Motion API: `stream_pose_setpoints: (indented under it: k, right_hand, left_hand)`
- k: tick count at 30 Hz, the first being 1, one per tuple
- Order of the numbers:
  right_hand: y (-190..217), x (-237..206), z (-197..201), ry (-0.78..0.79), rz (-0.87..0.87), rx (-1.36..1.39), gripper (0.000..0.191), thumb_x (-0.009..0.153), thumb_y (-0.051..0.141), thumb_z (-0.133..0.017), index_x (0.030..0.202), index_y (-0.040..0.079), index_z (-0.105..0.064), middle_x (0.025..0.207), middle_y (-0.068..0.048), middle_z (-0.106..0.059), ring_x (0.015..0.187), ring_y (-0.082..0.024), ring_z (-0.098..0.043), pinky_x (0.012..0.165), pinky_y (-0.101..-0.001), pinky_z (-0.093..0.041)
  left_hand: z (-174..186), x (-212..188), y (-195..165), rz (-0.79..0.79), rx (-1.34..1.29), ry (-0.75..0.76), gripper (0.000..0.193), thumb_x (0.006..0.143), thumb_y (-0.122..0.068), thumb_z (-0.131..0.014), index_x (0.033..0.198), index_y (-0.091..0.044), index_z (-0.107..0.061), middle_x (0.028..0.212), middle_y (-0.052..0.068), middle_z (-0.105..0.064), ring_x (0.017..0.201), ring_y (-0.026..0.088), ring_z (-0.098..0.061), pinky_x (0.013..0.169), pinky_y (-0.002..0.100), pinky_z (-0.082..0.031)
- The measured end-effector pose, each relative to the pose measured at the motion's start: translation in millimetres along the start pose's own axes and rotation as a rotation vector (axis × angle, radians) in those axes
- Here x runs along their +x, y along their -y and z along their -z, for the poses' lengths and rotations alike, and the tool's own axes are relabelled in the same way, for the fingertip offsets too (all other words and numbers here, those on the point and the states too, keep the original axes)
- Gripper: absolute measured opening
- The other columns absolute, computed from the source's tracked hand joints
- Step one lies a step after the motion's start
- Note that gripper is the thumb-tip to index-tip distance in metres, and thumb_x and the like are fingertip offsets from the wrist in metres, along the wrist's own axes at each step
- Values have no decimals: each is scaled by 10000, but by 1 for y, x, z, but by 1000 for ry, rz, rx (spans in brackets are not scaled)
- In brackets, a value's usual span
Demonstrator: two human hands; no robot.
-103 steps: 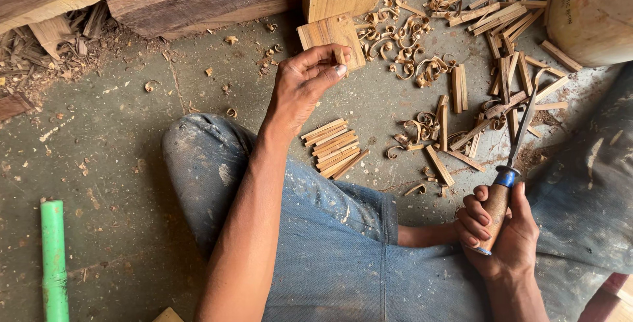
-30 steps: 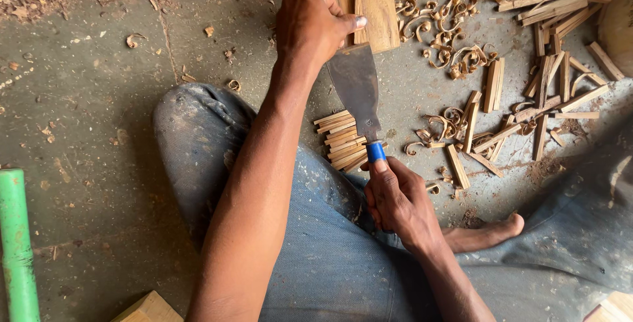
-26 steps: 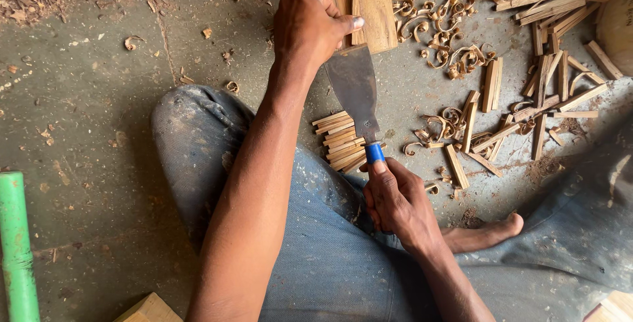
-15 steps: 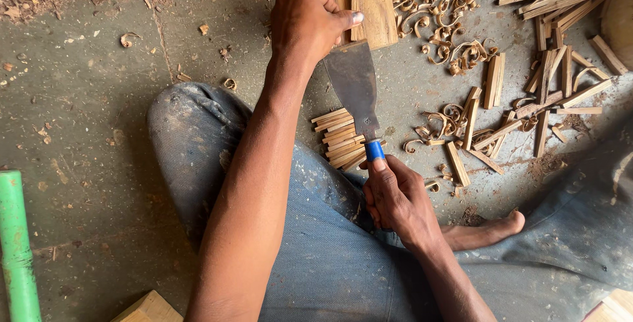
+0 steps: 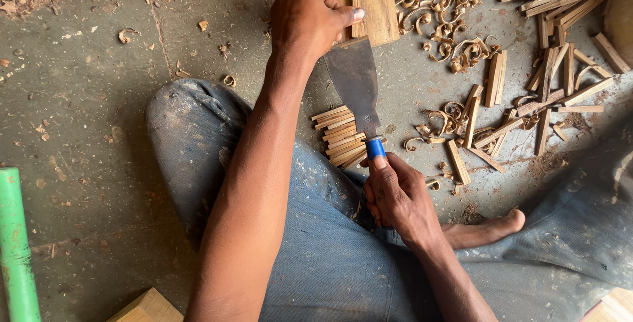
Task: The person carves and shaves small wooden blocks and sticks using a chisel by hand while sitting on the floor. They handle the wood pieces individually, scraping away thin layers and placing them in a pile.
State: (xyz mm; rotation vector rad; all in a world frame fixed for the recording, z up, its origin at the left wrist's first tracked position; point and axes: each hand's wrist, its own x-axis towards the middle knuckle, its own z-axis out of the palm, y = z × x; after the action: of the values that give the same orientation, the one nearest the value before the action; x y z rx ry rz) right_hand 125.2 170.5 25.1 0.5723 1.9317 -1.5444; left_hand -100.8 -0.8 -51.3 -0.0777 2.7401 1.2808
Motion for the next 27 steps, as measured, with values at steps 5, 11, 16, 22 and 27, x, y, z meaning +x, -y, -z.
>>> stream_pose_setpoints:
  k: [5,11,16,22,27]
  right_hand:
    - [0,0,0,-5,0,-10,575,980,542,-453,1090,10,-642,583,-35,-542,434,-106,-516,371,-275,-434]
    - [8,0,-1,3,-28,-30,575,984,544,-435,1091,20,-646,582,-27,-521,447,-111,-505,391,-286,-439]
    - [20,-3,1,38,-119,-19,581,979,559,-414,1048,23,-631,564,-35,-480,440,-140,-470,403,-318,-414]
    - [26,-4,3,10,-204,-68,588,983,564,-406,962,12,-606,573,-27,-485,457,-150,-485,407,-329,-431]
    - [26,0,1,0,-174,-28,579,998,531,-415,916,-10,-603,539,-55,-478,417,-167,-457,387,-343,-392]
  left_hand:
    - [-1,0,2,-17,-12,-12,295,773,-349,-886,681,-108,-744,605,37,-742,496,91,-716,575,310,-600]
    - [-3,1,5,-24,-15,-26,289,759,-343,-897,676,-106,-754,608,40,-744,503,93,-722,570,304,-602]
    - [-3,1,6,-25,-10,-15,298,769,-343,-896,682,-96,-753,605,46,-747,485,98,-703,562,309,-581]
    - [1,-6,-6,5,67,-32,246,807,-281,-863,729,-82,-742,651,79,-723,535,144,-663,537,315,-525]
    - [19,-74,-29,-366,184,-135,228,934,-214,-790,958,-19,-673,853,123,-664,740,222,-607,621,352,-521]
